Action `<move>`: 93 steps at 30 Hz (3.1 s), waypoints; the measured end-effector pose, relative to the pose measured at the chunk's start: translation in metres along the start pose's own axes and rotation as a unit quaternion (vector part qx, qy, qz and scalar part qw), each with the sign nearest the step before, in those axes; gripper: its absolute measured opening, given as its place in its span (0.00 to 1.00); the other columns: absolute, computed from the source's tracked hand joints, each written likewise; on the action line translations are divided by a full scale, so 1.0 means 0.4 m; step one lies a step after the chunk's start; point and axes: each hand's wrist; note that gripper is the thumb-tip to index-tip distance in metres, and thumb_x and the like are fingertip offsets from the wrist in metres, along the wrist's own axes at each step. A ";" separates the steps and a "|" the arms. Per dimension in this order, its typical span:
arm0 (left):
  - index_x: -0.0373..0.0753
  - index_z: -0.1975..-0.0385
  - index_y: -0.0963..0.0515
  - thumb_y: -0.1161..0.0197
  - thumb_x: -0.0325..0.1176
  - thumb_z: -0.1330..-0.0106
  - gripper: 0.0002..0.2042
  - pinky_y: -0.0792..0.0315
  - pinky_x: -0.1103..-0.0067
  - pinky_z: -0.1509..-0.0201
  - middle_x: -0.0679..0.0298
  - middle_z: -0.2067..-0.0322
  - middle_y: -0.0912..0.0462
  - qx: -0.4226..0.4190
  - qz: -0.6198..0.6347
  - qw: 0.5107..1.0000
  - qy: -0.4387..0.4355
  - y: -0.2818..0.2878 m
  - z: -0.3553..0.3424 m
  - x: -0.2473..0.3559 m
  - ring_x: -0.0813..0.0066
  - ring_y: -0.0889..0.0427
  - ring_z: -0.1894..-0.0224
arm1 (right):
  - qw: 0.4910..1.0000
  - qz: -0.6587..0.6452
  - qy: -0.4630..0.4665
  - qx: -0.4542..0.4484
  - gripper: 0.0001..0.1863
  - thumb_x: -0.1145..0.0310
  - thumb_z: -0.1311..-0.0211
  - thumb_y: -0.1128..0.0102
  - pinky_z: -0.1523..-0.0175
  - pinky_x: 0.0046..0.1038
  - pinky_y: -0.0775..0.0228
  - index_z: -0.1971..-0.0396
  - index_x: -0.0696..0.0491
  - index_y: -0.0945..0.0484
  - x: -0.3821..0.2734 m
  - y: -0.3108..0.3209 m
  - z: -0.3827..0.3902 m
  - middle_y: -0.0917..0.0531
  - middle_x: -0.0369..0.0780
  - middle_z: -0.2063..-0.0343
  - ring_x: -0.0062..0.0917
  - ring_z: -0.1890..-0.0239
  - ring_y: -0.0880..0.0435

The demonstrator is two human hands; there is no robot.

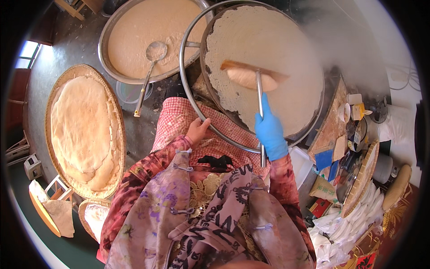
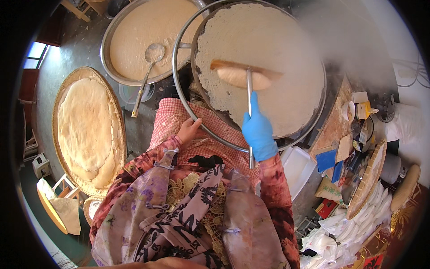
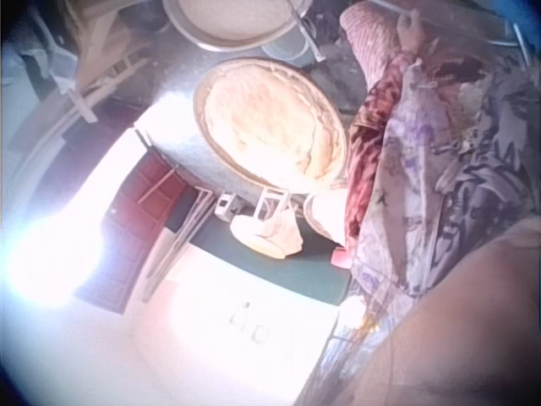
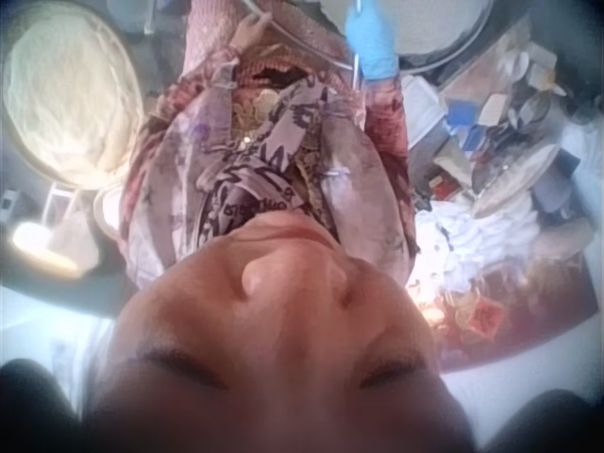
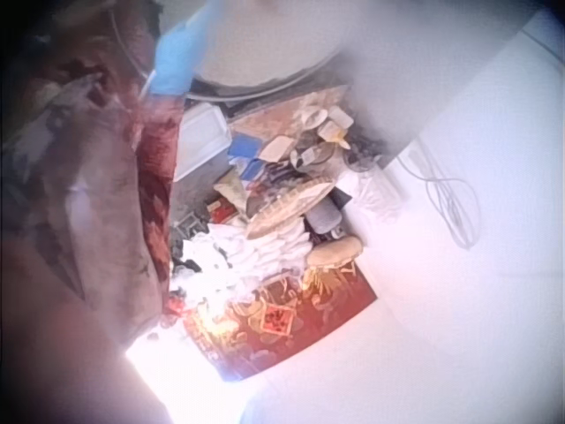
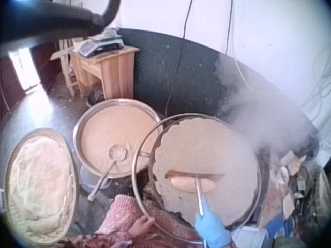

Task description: The person scoops batter onto a hot griddle, spreads it into a thin circle, cooks it, and removes the finished crepe to a stack. The cycle repeats with additional batter scoops and spreading.

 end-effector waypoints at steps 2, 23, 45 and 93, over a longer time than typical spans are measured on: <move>0.36 0.58 0.32 0.49 0.42 0.35 0.15 0.24 0.76 0.69 0.61 0.69 0.22 0.015 -0.042 0.998 -0.033 0.013 -0.017 0.021 0.71 0.21 0.69 | 1.000 -0.016 -0.013 -0.021 0.35 0.67 0.44 0.52 0.72 0.44 0.33 0.36 0.42 0.52 -0.028 0.014 0.054 0.25 0.53 0.83 0.49 0.79 0.25; 0.32 0.69 0.25 0.46 0.36 0.36 0.12 0.29 0.84 0.72 0.66 0.75 0.21 0.046 0.020 0.993 -0.107 0.058 -0.043 0.075 0.82 0.24 0.75 | 0.987 -0.146 -0.024 -0.069 0.17 0.64 0.40 0.46 0.72 0.18 0.36 0.51 0.51 0.25 0.072 0.064 -0.304 0.26 0.30 0.79 0.12 0.78 0.32; 0.29 0.75 0.24 0.48 0.49 0.36 0.24 0.24 0.78 0.77 0.57 0.81 0.20 -0.187 -0.240 0.949 0.082 0.010 0.076 0.167 0.69 0.19 0.79 | 0.966 -0.223 0.037 0.127 0.22 0.71 0.40 0.55 0.74 0.21 0.33 0.44 0.52 0.33 -0.003 -0.037 -0.486 0.25 0.34 0.80 0.17 0.80 0.28; 0.34 0.55 0.33 0.56 0.40 0.32 0.16 0.35 0.82 0.72 0.67 0.76 0.32 -0.222 0.034 0.953 -0.201 -0.159 0.276 0.265 0.79 0.32 0.77 | 0.495 -0.779 -0.097 0.372 0.19 0.61 0.39 0.47 0.53 0.25 0.32 0.52 0.57 0.28 0.728 0.024 0.439 0.23 0.36 0.58 0.22 0.59 0.25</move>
Point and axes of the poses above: each hand's wrist, its own z-axis away from the middle knuckle, its own y-axis out of the back of the hand, x = y × z
